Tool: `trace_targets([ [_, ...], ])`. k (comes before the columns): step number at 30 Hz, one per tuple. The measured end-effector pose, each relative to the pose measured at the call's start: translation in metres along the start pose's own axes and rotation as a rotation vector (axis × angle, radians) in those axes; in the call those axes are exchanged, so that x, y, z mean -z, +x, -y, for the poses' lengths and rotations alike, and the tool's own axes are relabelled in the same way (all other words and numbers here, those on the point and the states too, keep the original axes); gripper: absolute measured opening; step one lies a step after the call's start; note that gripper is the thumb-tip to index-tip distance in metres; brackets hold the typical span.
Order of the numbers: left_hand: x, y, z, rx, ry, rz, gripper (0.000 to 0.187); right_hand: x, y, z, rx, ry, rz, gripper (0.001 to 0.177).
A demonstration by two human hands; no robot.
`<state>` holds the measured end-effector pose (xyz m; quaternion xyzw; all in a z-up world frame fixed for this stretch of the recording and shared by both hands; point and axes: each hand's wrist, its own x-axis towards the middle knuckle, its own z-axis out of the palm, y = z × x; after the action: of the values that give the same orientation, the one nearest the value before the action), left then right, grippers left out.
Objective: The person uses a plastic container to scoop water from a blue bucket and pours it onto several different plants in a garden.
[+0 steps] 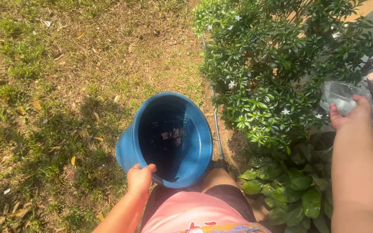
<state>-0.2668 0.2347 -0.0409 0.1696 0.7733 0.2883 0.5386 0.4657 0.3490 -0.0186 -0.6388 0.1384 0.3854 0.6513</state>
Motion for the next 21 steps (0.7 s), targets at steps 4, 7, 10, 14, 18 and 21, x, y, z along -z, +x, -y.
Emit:
trace_targets([
  [4, 0.013, 0.028, -0.028, 0.018, 0.003, 0.007, 0.017, -0.008, -0.001, 0.001, 0.060, -0.005, -0.045, 0.062],
  [7, 0.011, 0.049, -0.054, 0.056, 0.078, -0.021, 0.018, -0.022, 0.000, 0.001, 0.114, 0.005, -0.127, 0.058],
  [10, 0.010, 0.071, -0.071, 0.076, 0.110, -0.054, 0.019, -0.027, 0.001, 0.000, 0.109, 0.028, -0.216, 0.059],
  [14, 0.007, 0.107, -0.089, 0.052, 0.092, -0.066, 0.021, -0.034, 0.016, 0.000, 0.133, 0.018, -0.246, 0.063],
  [18, 0.000, 0.136, -0.112, 0.033, 0.065, -0.095, 0.021, -0.050, 0.017, -0.008, 0.217, -0.153, -0.371, 0.067],
  [21, -0.015, 0.154, -0.140, 0.101, -0.035, -0.101, 0.022, -0.068, 0.003, -0.010, 0.232, -0.294, -0.518, 0.076],
])
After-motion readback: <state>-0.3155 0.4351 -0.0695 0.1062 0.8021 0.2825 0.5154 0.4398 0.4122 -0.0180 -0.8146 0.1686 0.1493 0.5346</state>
